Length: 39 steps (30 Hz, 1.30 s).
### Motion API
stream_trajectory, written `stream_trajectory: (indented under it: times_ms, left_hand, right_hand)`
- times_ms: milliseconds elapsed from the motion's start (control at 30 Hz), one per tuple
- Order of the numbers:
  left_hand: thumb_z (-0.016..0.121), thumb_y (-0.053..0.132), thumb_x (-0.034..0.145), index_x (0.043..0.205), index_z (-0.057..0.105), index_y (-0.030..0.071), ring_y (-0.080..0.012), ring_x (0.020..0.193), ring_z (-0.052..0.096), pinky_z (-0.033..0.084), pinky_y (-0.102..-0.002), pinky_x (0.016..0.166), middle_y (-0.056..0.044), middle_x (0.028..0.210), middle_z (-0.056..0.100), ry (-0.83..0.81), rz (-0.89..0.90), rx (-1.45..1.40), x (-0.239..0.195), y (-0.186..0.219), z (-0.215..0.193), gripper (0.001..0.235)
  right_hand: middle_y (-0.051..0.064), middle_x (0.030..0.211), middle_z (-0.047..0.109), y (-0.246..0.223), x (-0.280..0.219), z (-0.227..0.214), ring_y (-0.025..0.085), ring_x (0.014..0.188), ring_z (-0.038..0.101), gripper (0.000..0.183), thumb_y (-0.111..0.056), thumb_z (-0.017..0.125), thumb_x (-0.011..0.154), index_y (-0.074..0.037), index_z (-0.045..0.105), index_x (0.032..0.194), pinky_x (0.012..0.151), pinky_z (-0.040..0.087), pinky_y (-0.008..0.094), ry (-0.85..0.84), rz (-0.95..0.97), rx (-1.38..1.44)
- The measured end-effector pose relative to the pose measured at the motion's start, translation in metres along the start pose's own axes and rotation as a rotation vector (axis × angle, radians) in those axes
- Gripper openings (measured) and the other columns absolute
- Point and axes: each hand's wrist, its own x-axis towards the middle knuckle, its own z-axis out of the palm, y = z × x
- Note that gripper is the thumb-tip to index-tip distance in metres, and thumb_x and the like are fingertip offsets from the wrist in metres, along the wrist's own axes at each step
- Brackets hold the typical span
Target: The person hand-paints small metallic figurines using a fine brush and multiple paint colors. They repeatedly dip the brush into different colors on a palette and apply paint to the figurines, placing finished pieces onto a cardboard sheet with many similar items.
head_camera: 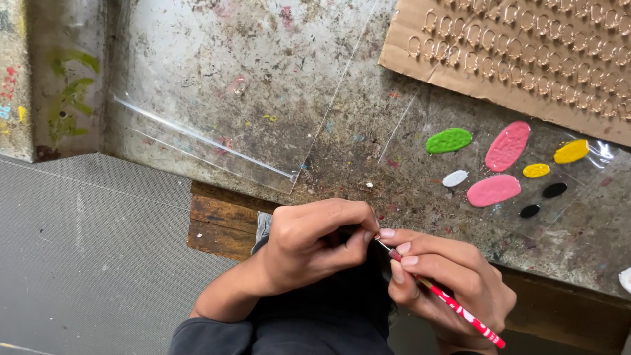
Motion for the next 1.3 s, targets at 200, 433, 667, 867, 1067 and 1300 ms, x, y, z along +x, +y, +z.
stream_trajectory:
  times_ms: [200, 433, 667, 867, 1067, 1300]
  left_hand:
    - [0.064, -0.005, 0.096, 0.100, 0.065, 0.001, -0.0182, 0.072, 0.067, 0.055, -0.028, 0.068, -0.009, 0.089, 0.070, -0.007, 0.007, 0.009, 0.0011, 0.0004, -0.0007, 0.007]
    - [0.062, -0.004, 0.100, 0.103, 0.063, 0.000, -0.0197, 0.075, 0.068, 0.056, -0.029, 0.072, -0.010, 0.092, 0.069, -0.045, -0.005, -0.023, 0.0010, -0.0001, -0.0044, 0.005]
    - [0.060, -0.001, 0.102, 0.105, 0.062, -0.001, -0.0209, 0.079, 0.069, 0.057, -0.030, 0.075, -0.010, 0.094, 0.069, -0.063, -0.006, -0.046, 0.0003, 0.0006, -0.0070, 0.003]
    - [0.059, -0.001, 0.103, 0.105, 0.062, -0.001, -0.0212, 0.079, 0.069, 0.057, -0.030, 0.075, -0.011, 0.095, 0.069, -0.071, -0.001, -0.051, 0.0004, 0.0008, -0.0079, 0.004]
    - [0.059, -0.001, 0.103, 0.105, 0.062, -0.002, -0.0212, 0.079, 0.068, 0.057, -0.030, 0.075, -0.010, 0.094, 0.068, -0.077, 0.005, -0.050, 0.0008, 0.0009, -0.0083, 0.004]
    - [0.059, -0.001, 0.103, 0.105, 0.062, -0.002, -0.0212, 0.079, 0.069, 0.057, -0.030, 0.075, -0.010, 0.094, 0.069, -0.077, 0.002, -0.052, 0.0008, -0.0001, -0.0080, 0.003]
  right_hand:
    - [0.016, 0.091, 0.069, 0.0000, 0.0001, -0.0025, 0.026, 0.085, 0.085, 0.011, -0.009, 0.068, 0.090, -0.003, 0.060, 0.093, 0.079, 0.073, 0.025, -0.029, 0.016, 0.043]
    - [0.014, 0.092, 0.068, 0.0025, -0.0048, -0.0035, 0.027, 0.086, 0.085, 0.012, -0.008, 0.069, 0.090, -0.004, 0.059, 0.096, 0.079, 0.074, 0.026, -0.029, 0.019, 0.069]
    - [0.013, 0.092, 0.068, -0.0002, -0.0040, -0.0030, 0.024, 0.085, 0.085, 0.010, -0.010, 0.067, 0.093, -0.006, 0.058, 0.096, 0.077, 0.071, 0.023, -0.032, 0.040, 0.007]
    - [0.013, 0.091, 0.068, -0.0019, -0.0028, -0.0009, 0.024, 0.083, 0.084, 0.010, -0.011, 0.066, 0.094, -0.007, 0.057, 0.095, 0.076, 0.070, 0.023, -0.020, 0.031, -0.031]
    - [0.013, 0.091, 0.068, -0.0029, -0.0016, 0.0005, 0.025, 0.083, 0.085, 0.010, -0.010, 0.066, 0.093, -0.006, 0.058, 0.095, 0.075, 0.070, 0.023, -0.011, 0.033, -0.025]
    - [0.013, 0.091, 0.068, -0.0013, -0.0028, 0.0010, 0.025, 0.083, 0.085, 0.010, -0.011, 0.066, 0.093, -0.006, 0.058, 0.095, 0.076, 0.071, 0.024, -0.008, 0.036, -0.007]
